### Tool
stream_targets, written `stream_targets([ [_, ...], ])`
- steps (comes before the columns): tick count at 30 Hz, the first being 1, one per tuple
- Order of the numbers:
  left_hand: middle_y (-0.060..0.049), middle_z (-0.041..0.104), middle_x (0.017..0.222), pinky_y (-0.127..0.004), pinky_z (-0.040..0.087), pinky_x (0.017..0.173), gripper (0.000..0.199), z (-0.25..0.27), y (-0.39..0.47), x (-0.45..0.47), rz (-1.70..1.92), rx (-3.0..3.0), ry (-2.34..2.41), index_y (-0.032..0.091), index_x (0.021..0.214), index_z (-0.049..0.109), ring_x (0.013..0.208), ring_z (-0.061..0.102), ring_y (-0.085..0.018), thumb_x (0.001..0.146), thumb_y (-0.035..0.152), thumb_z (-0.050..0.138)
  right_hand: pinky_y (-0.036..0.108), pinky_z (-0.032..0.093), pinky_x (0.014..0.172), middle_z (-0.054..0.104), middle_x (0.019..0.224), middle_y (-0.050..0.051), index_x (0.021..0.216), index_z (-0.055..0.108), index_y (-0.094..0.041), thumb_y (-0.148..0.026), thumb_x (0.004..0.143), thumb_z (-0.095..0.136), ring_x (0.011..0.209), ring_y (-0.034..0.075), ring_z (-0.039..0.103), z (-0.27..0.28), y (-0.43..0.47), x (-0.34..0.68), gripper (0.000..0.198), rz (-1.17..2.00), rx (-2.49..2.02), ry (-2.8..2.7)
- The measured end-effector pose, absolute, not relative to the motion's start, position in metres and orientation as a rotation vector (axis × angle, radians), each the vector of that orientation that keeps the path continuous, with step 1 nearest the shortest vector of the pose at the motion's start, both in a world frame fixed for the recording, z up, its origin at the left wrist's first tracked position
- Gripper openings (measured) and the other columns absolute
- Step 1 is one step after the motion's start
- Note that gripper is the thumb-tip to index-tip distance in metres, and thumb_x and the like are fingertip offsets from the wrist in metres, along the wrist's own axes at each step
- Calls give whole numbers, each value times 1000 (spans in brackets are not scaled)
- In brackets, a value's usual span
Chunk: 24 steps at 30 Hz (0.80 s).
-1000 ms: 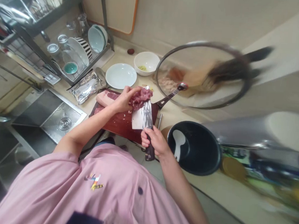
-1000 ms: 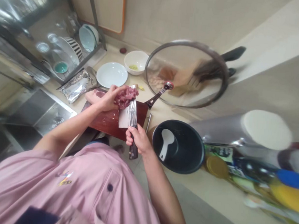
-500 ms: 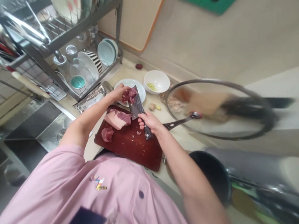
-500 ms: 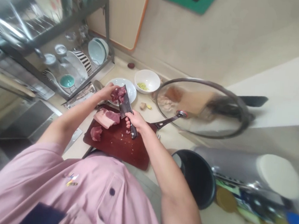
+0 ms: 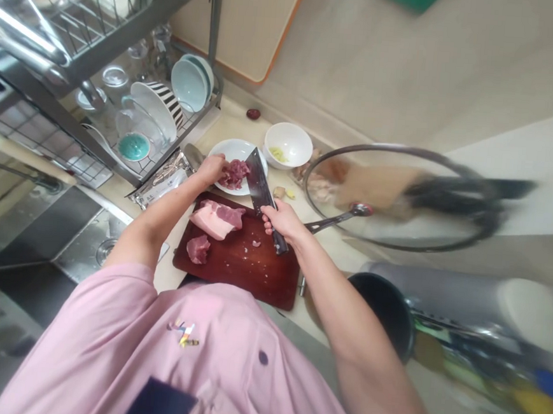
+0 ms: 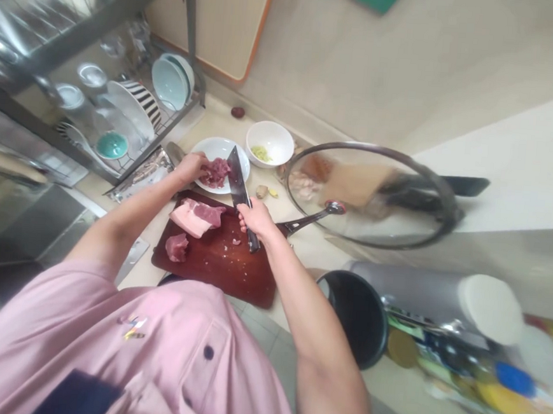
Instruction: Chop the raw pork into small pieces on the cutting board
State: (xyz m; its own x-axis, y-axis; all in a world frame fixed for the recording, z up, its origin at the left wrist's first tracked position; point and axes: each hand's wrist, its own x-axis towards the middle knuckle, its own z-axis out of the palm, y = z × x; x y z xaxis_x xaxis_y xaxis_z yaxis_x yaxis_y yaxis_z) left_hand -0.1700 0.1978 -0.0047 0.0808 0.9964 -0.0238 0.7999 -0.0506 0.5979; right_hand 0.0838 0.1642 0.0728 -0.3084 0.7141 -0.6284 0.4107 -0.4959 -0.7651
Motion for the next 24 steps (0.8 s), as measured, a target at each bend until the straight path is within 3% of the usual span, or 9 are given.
stream_targets([
  [5, -9, 64, 85, -29, 44, 81, 19, 13, 204, -167, 363, 2051, 1919, 13, 81, 69, 81, 55, -19, 72, 18, 52, 17, 32, 33, 44, 50, -9, 80, 44, -22, -26, 76, 60, 37, 5, 38, 86, 150, 106, 18, 1793, -1580, -1462],
  [11, -8, 67, 78, -27, 43, 77, 24, 47, 209, -167, 480, 2003, 1972, 11, 92, 69, 74, 57, -17, 75, 22, 55, 18, 35, 35, 47, 56, -8, 83, 45, -22, -37, 77, 62, 41, 6, 41, 90, 107, 155, 24, 1751, -1493, -1469],
  [16, -4, 71, 91, -22, 44, 76, 35, 49, 210, -170, 466, 1904, 1750, 13, 103, 69, 74, 58, -13, 69, 15, 61, 19, 35, 36, 46, 58, -9, 84, 43, -22, -44, 77, 62, 42, 6, 41, 79, 66, 184, 30, 1814, -1519, -1383],
  [24, -8, 71, 86, -25, 43, 81, 27, 40, 218, -164, 433, 2003, 1966, 12, 88, 73, 81, 60, -17, 74, 10, 50, 23, 38, 39, 47, 56, -8, 89, 48, -22, -48, 82, 54, 40, 8, 42, 67, 17, 212, 28, 1743, -1691, -1595],
])
